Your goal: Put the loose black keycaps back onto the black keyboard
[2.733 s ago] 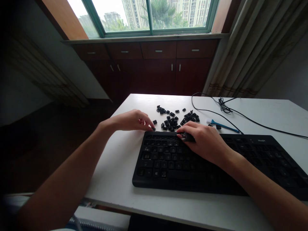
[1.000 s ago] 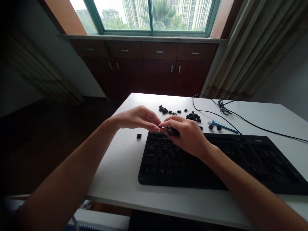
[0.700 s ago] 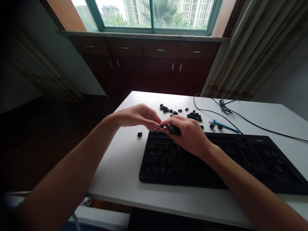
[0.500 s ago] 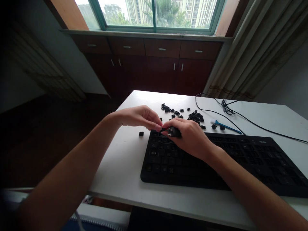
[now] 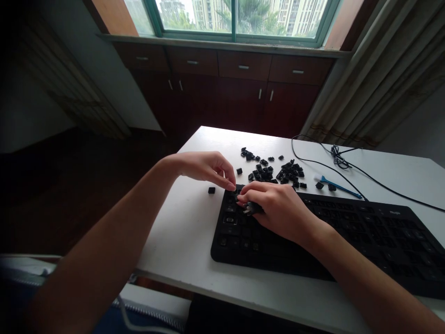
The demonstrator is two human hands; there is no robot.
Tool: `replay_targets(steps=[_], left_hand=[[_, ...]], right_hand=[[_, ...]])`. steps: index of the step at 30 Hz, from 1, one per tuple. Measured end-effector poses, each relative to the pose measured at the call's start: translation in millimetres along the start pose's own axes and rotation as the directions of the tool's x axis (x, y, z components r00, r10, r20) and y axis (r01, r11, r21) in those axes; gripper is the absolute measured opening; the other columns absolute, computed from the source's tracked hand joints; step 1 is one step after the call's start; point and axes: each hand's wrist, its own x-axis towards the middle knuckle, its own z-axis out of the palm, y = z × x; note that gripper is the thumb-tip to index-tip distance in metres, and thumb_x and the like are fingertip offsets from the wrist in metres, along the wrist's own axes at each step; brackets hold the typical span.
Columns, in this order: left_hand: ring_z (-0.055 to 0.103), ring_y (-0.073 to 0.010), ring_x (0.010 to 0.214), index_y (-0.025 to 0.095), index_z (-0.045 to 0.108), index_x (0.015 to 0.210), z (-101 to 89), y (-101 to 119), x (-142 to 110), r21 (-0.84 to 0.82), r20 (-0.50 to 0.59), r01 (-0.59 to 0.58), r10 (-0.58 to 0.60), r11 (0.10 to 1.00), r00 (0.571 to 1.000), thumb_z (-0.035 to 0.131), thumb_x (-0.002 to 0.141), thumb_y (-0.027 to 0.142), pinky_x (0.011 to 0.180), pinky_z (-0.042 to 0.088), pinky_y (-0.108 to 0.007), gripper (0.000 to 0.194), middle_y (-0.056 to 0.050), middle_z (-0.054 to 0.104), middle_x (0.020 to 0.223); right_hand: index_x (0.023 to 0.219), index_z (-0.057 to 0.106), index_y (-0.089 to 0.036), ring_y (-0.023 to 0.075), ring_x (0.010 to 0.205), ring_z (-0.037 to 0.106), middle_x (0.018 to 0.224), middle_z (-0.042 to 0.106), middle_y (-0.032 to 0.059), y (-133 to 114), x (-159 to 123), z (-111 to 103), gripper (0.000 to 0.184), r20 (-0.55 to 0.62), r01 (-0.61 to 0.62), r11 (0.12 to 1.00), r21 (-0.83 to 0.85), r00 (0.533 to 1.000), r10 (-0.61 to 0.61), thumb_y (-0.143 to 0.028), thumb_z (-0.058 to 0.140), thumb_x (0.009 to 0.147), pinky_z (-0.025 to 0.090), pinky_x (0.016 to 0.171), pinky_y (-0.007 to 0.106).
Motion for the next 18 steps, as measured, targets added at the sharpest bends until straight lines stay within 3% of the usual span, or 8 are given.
replay_targets(steps=[9,18], left_hand=[[0.061,-0.0166,0.076,0.023,0.078,0.096,-1.8,-9,2,0.076,-0.037,0.047,-0.044,0.996,0.998,0.076,0.071,0.056,0.061,0.04,-0.025,0.041,-0.004,0.073,0.09],[0.059,-0.0185,0.08,0.02,0.074,0.093,-1.7,-17,4,0.0,0.002,0.127,-0.127,0.992,0.992,0.077,0.064,0.065,0.065,0.04,-0.027,0.055,-0.006,0.07,0.089]], right_hand=[[0.103,0.071,-0.023,0.0188,0.094,0.073,0.115,0.074,0.0017,3,0,2,0.015,-0.033,-0.019,0.996,0.091,0.999,0.022,-0.018,0.062,0.091,0.059,0.084,0.032],[0.094,0.07,-0.022,0.015,0.084,0.072,0.112,0.073,-0.0007,0,0,2,0.008,-0.023,0.023,1.0,-0.001,0.999,-0.023,-0.02,0.063,0.091,0.058,0.074,0.027]])
